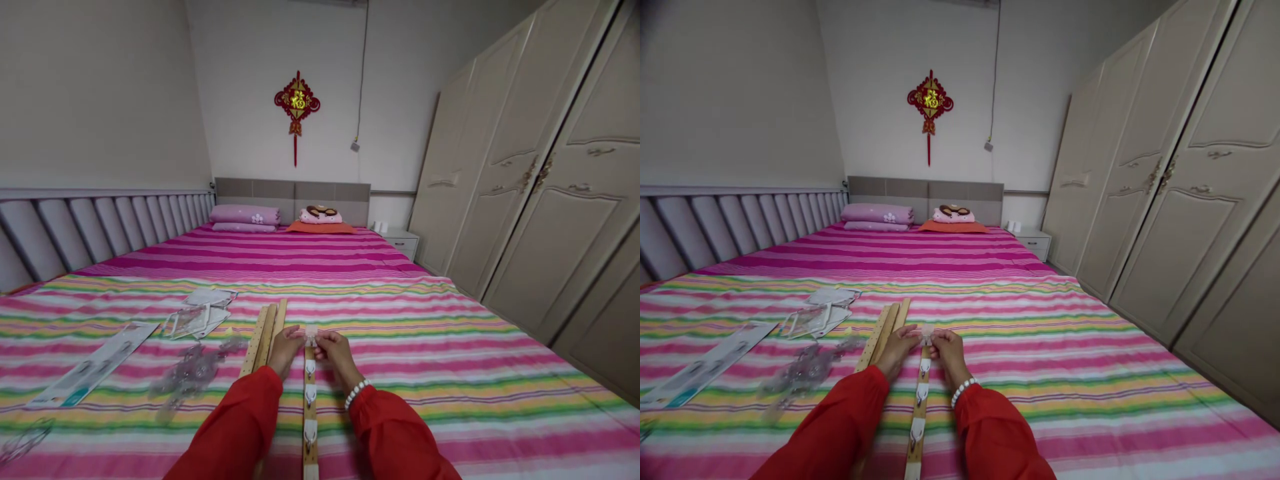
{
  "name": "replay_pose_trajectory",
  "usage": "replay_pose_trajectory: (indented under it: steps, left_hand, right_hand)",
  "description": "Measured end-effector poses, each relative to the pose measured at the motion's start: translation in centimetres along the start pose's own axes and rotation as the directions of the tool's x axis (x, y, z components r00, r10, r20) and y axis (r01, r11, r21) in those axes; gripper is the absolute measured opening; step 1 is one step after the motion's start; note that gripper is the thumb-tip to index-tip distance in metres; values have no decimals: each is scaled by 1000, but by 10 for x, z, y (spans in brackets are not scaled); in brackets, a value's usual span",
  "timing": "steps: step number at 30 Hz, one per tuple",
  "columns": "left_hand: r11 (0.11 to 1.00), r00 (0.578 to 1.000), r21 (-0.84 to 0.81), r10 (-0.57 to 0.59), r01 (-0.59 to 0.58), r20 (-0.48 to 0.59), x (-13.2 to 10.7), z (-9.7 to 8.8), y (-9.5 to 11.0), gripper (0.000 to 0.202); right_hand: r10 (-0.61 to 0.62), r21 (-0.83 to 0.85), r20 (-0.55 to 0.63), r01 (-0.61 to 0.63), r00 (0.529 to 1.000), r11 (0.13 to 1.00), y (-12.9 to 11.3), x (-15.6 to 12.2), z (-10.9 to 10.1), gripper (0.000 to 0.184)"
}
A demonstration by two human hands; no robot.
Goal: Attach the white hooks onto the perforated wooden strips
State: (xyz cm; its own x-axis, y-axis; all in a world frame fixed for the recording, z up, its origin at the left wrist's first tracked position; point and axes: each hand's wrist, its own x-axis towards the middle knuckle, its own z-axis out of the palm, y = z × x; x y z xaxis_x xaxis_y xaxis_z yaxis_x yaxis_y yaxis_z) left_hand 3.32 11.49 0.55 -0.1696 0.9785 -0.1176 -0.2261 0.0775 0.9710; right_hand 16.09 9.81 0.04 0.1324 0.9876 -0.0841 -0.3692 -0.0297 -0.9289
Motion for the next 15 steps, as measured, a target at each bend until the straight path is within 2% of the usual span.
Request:
replay_pose_trajectory:
  steps: [6,15]
  left_hand:
    - [997,998,63,-42,44,-40,10,4,-19,22]
    - [981,998,190,-26,38,-65,20,2,-36,19]
  right_hand:
    - [22,-21,-63,-23,998,1000,25,11,-3,14]
    - [20,-19,-98,-22,995,1000,43,17,-5,9]
